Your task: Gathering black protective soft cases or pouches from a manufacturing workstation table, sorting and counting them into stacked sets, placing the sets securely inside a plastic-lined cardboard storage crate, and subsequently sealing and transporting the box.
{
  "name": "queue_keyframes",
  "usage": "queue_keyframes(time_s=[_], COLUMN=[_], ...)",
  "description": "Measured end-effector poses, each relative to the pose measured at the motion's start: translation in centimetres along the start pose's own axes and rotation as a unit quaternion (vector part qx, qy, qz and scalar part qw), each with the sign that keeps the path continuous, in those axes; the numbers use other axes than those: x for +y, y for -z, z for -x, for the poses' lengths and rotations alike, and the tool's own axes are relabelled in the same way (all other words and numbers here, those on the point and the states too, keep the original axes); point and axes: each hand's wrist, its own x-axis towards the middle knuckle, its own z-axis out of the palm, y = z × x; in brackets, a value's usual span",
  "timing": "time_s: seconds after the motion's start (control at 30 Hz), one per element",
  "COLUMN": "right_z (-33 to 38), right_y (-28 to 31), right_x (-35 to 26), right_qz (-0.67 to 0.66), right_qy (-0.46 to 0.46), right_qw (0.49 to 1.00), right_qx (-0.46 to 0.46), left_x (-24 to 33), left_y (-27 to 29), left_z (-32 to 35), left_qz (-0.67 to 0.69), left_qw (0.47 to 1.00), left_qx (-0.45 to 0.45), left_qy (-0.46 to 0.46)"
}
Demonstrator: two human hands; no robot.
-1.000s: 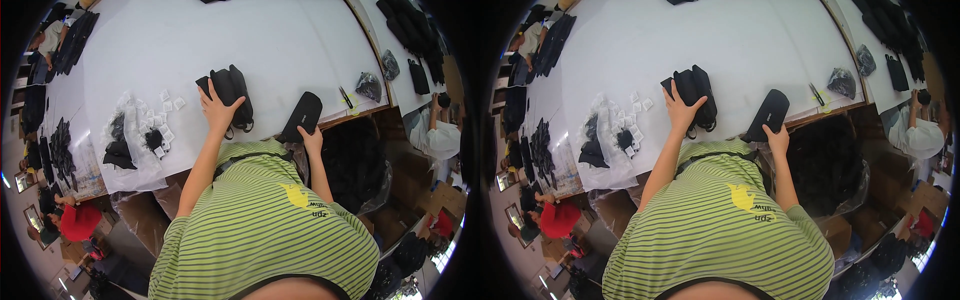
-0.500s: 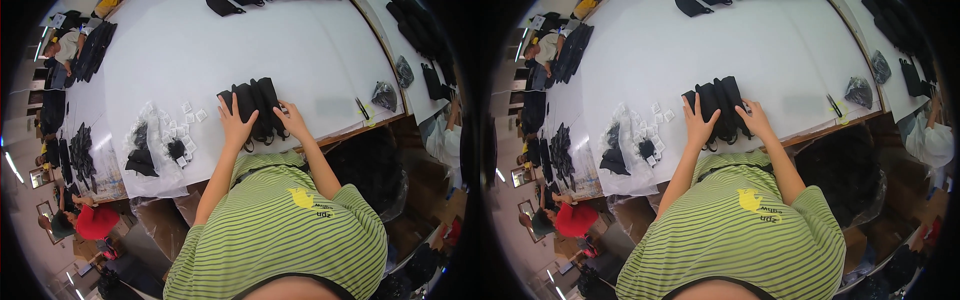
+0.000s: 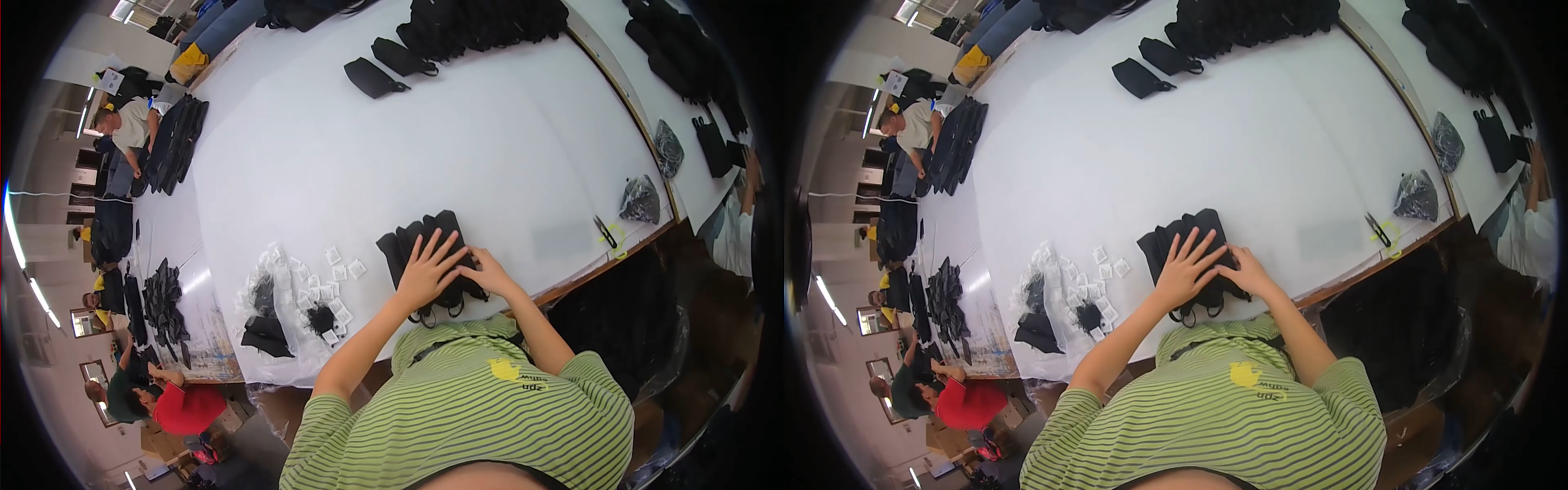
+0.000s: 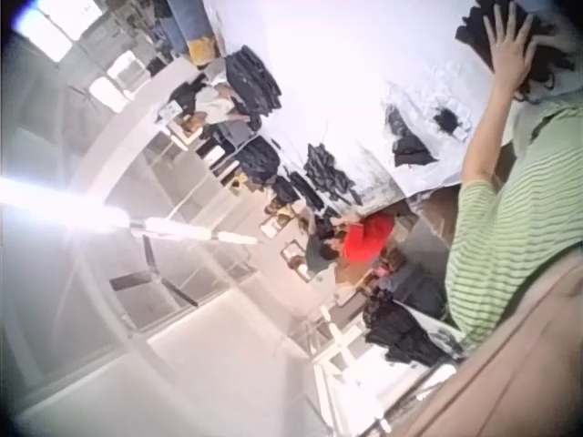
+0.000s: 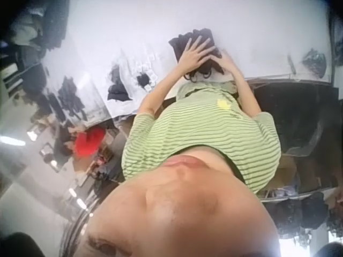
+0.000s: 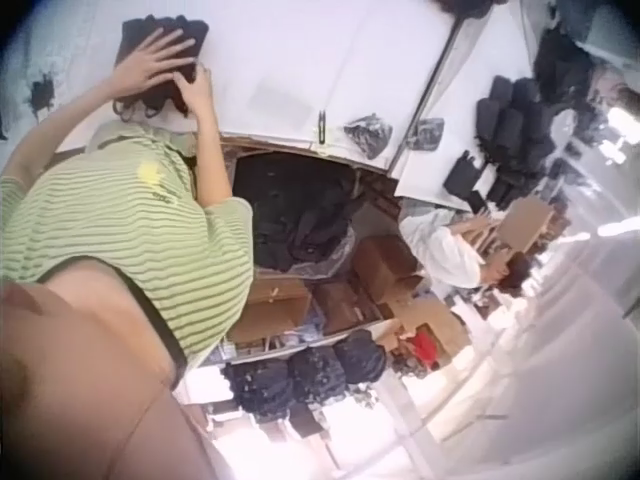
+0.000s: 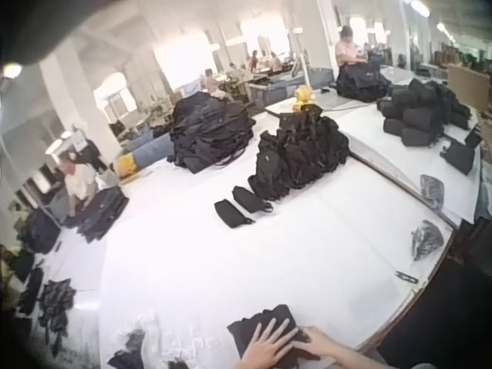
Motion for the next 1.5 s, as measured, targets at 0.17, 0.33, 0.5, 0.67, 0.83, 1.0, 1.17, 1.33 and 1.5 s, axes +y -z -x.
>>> queue_keyframes(time_s=[0.17,0.33,0.5,0.67,0.83,1.0,1.17,1.33,1.5], right_z=[-7.1,-22.0,-37.9,-46.6,-49.5,-49.6,-49.0,-48.8,-47.1], right_y=[7.5,8.3,7.7,7.7,7.8,7.8,3.9,4.6,3.0], right_x=[-5.3,-11.9,-18.1,-18.3,-18.0,-18.7,-18.9,-20.1,-21.6], right_qz=[-0.007,0.114,0.274,0.45,0.439,0.389,0.392,0.387,0.5], right_qy=[-0.05,0.21,0.316,0.174,0.159,0.198,0.249,0.144,0.142], right_qw=[0.998,0.947,0.843,0.837,0.836,0.847,0.845,0.879,0.845], right_qx=[-0.038,0.214,0.338,0.257,0.289,0.305,0.264,0.238,0.128], left_x=[-0.4,-0.8,-0.8,-1.0,-1.5,-1.6,-1.6,-1.5,-1.8], left_y=[0.5,0.3,0.1,-0.6,-1.1,-0.4,0.1,-0.5,-0.6], left_z=[-0.7,-0.5,-0.8,-0.8,-0.8,-1.3,-1.0,-1.2,-0.8], left_qz=[0.012,0.032,0.067,0.118,0.133,0.138,0.143,0.129,0.084], left_qw=[1.0,0.998,0.995,0.99,0.989,0.988,0.983,0.985,0.989], left_qx=[-0.028,-0.052,-0.07,-0.067,-0.06,-0.065,-0.101,-0.107,-0.114], left_qy=[-0.002,0.007,0.02,0.036,0.036,0.038,0.055,0.046,0.045])
